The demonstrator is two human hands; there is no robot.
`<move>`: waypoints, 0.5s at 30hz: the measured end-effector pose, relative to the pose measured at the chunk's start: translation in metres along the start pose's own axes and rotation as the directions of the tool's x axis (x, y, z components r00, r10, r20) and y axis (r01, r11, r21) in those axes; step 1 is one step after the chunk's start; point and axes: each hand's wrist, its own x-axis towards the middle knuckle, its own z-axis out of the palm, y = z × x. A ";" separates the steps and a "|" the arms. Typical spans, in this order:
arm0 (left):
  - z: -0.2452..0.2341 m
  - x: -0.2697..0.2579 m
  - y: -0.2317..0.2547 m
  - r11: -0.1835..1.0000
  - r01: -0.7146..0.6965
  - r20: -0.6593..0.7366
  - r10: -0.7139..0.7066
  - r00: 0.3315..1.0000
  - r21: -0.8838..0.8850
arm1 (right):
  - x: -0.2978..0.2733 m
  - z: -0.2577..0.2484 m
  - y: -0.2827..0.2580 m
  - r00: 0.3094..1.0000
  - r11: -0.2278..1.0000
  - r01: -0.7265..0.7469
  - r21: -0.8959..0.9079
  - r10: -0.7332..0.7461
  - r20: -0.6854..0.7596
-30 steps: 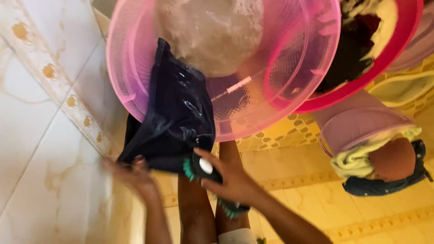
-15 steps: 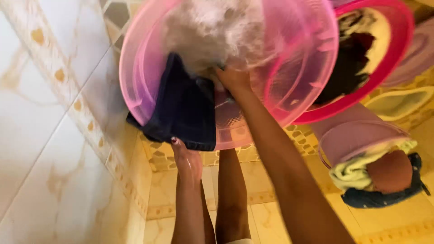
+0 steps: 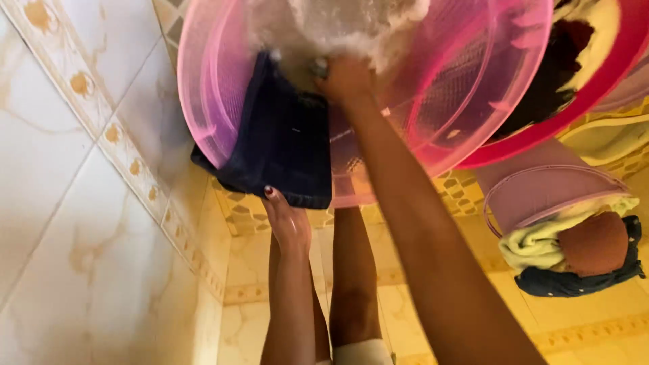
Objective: Hand-washing dark clothing items in a plastic basin using a scrub brush and soapy water.
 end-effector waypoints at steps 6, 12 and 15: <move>0.005 0.002 -0.001 1.000 -0.001 -0.032 0.001 0.999 -0.002 | 0.000 -0.077 0.041 0.798 0.942 0.308 -0.134 -0.333 -0.502; -0.005 0.002 -0.010 0.988 -0.046 -0.090 0.060 0.994 0.148 | 0.026 -0.039 0.039 0.917 0.917 0.394 -0.063 -0.397 -0.046; -0.006 0.008 -0.015 0.996 -0.066 -0.066 0.069 0.995 0.054 | -0.012 -0.028 0.052 0.908 0.919 0.394 -0.031 -0.384 0.167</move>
